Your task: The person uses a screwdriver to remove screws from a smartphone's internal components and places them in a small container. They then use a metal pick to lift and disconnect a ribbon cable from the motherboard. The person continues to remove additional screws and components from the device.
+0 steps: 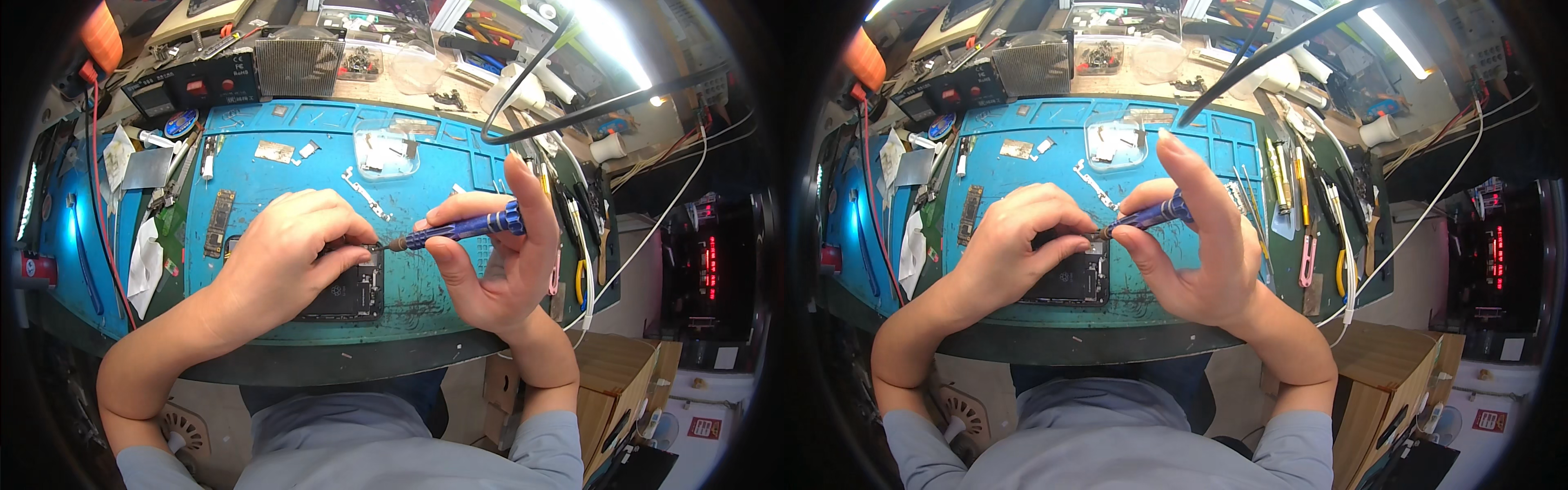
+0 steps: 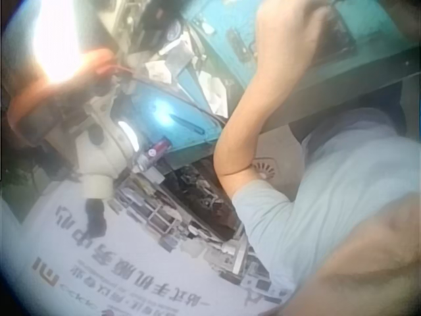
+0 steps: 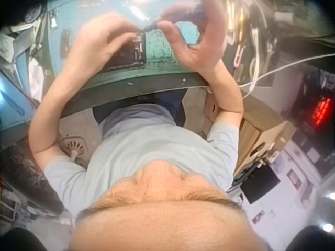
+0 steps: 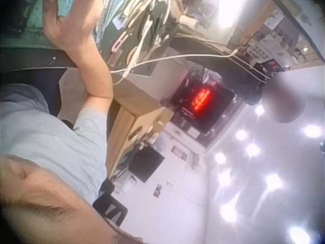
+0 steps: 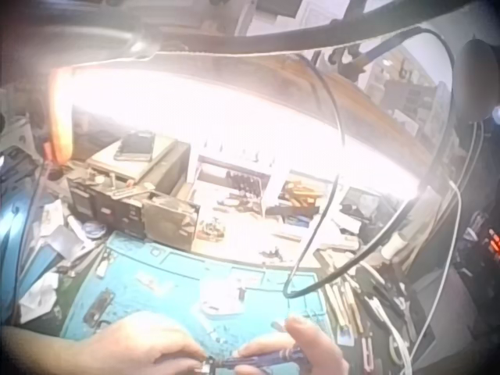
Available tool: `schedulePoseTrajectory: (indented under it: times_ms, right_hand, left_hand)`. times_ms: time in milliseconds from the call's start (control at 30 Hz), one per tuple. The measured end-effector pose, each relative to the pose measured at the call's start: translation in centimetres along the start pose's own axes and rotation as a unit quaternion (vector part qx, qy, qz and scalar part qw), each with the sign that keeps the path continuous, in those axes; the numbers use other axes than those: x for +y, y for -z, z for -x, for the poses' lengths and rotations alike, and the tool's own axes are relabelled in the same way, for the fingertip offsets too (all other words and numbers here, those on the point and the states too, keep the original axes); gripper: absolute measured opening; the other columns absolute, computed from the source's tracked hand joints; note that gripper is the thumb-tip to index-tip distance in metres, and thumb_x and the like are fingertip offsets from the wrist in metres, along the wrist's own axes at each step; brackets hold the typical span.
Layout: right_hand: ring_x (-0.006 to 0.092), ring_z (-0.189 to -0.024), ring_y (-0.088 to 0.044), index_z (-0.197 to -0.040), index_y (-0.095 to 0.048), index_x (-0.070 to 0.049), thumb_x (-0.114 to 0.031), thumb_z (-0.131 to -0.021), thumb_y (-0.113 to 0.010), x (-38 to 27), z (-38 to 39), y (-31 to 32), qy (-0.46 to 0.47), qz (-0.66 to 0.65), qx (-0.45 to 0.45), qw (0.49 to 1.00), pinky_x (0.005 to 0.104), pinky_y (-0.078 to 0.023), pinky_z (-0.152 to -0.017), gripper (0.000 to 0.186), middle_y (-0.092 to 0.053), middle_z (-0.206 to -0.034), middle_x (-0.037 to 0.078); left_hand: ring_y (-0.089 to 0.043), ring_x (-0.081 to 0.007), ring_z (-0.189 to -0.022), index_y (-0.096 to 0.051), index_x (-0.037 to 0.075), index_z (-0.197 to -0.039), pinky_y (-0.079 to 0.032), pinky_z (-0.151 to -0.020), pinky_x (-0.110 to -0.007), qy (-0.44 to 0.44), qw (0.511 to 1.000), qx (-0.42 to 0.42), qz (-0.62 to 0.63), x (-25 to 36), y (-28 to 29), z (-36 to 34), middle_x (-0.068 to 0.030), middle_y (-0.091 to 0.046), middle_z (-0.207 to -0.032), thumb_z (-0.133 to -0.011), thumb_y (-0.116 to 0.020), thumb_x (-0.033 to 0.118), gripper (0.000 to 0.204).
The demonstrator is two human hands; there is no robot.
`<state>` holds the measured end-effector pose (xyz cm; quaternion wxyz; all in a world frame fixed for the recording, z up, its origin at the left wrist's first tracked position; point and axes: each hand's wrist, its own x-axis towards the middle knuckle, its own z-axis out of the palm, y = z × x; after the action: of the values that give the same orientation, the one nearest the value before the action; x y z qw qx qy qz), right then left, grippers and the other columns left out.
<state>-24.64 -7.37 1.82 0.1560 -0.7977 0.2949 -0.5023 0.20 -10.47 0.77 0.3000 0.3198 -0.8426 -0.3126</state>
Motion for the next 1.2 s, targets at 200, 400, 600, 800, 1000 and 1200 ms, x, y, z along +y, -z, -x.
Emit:
schedulePoseTrajectory:
  times_ms: [200,400,600,800,1000,1200]
  right_hand:
    - [0.0266,-0.091,-0.076,-0.152,-0.036,0.016,-0.001,-0.092,-0.081,0.0,0.0,-0.1,-0.003,0.006,0.003,1.000,0.0346,-0.063,-0.076,0.077,-0.052,-0.151,0.032]
    - [0.0268,-0.092,-0.076,-0.152,-0.036,0.016,-0.001,-0.092,-0.081,-0.2,0.0,-0.1,-0.002,0.003,0.011,1.000,0.0347,-0.064,-0.076,0.077,-0.051,-0.151,0.032]
    - [0.0251,-0.090,-0.076,-0.155,-0.033,0.012,-0.002,-0.093,-0.081,-0.3,-0.2,0.0,-0.004,0.026,-0.004,1.000,0.0338,-0.062,-0.079,0.080,-0.060,-0.134,0.028]
    - [0.0228,-0.089,-0.076,-0.159,-0.027,0.008,-0.004,-0.094,-0.081,-0.8,-0.6,0.2,-0.008,0.042,-0.015,0.999,0.0329,-0.061,-0.081,0.085,-0.067,-0.119,0.023]
    - [0.0203,-0.088,-0.075,-0.163,-0.021,0.004,-0.005,-0.096,-0.079,-1.0,-0.7,0.3,-0.020,0.052,-0.028,0.998,0.0320,-0.059,-0.084,0.090,-0.073,-0.104,0.018]
    - [0.0216,-0.088,-0.076,-0.157,-0.029,0.009,-0.004,-0.093,-0.082,-0.7,-0.6,0.2,-0.003,0.052,-0.015,0.999,0.0323,-0.060,-0.081,0.084,-0.068,-0.117,0.022]
  left_hand:
    - [-0.067,-0.0267,-0.089,-0.073,0.007,-0.095,-0.049,-0.082,-0.038,-0.027,0.999,0.003,-0.037,0.2,0.0,-0.1,-0.0059,-0.070,-0.093,-0.083,-0.082,0.009,0.016]
    - [-0.066,-0.0261,-0.086,-0.071,0.008,-0.091,-0.048,-0.080,-0.038,-0.026,0.999,0.008,-0.042,0.1,0.0,-0.1,-0.0050,-0.069,-0.089,-0.083,-0.082,0.008,0.014]
    - [-0.066,-0.0260,-0.085,-0.070,0.007,-0.091,-0.048,-0.079,-0.038,-0.021,0.999,0.003,-0.034,0.3,0.1,-0.2,-0.0050,-0.069,-0.088,-0.082,-0.082,0.008,0.014]
    - [-0.066,-0.0261,-0.084,-0.070,0.007,-0.090,-0.047,-0.078,-0.038,-0.012,0.999,0.001,-0.035,0.3,0.1,-0.2,-0.0050,-0.068,-0.087,-0.082,-0.083,0.008,0.015]
    - [-0.065,-0.0258,-0.083,-0.070,0.008,-0.089,-0.046,-0.078,-0.038,-0.007,0.999,-0.002,-0.034,0.4,0.2,-0.2,-0.0048,-0.068,-0.086,-0.082,-0.084,0.010,0.015]
    - [-0.065,-0.0256,-0.083,-0.070,0.008,-0.089,-0.046,-0.077,-0.038,-0.006,0.999,-0.003,-0.034,0.4,0.2,-0.2,-0.0048,-0.068,-0.086,-0.082,-0.084,0.010,0.015]
